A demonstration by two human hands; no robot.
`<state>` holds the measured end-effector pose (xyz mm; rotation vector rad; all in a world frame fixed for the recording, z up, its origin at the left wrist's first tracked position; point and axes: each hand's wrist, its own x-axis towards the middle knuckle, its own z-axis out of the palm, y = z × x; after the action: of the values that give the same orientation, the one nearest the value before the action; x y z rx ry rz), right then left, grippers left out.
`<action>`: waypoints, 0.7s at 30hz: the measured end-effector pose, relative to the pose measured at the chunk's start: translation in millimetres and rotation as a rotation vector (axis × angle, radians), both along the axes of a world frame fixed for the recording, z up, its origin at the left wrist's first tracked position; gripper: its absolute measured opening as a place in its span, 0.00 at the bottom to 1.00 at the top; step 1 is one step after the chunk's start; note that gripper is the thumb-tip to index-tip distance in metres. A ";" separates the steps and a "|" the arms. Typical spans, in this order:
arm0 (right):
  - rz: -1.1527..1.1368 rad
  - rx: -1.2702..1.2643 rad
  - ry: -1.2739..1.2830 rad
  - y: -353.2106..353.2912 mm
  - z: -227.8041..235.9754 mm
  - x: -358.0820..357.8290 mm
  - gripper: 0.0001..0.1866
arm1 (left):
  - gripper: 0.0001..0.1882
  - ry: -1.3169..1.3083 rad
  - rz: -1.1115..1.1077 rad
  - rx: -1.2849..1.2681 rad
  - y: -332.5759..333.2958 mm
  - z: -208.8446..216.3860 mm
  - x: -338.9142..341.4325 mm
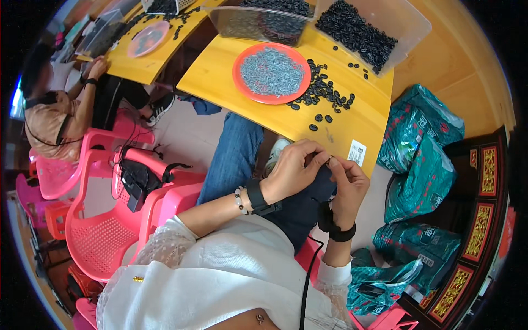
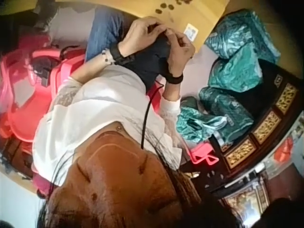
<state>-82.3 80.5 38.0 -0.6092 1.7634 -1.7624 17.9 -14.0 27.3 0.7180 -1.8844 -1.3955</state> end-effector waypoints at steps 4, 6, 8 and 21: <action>0.020 -0.006 -0.019 -0.9 -0.4 0.4 0.05 | 0.07 0.022 -0.014 -0.012 -0.1 -1.5 2.0; 0.030 -0.006 -0.031 -2.2 -0.7 0.7 0.05 | 0.07 0.011 -0.017 0.001 -1.2 -0.1 3.4; -0.005 -0.004 -0.030 2.1 0.4 -1.4 0.06 | 0.06 0.050 -0.060 -0.031 0.4 2.5 0.5; -0.021 -0.082 -0.134 2.7 -3.0 -5.7 0.08 | 0.09 0.076 -0.148 0.233 -4.1 -13.3 7.9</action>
<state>-88.1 83.2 34.9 -0.4956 1.6194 -1.8526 25.8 -18.1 14.0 0.6353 -1.7638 -1.7325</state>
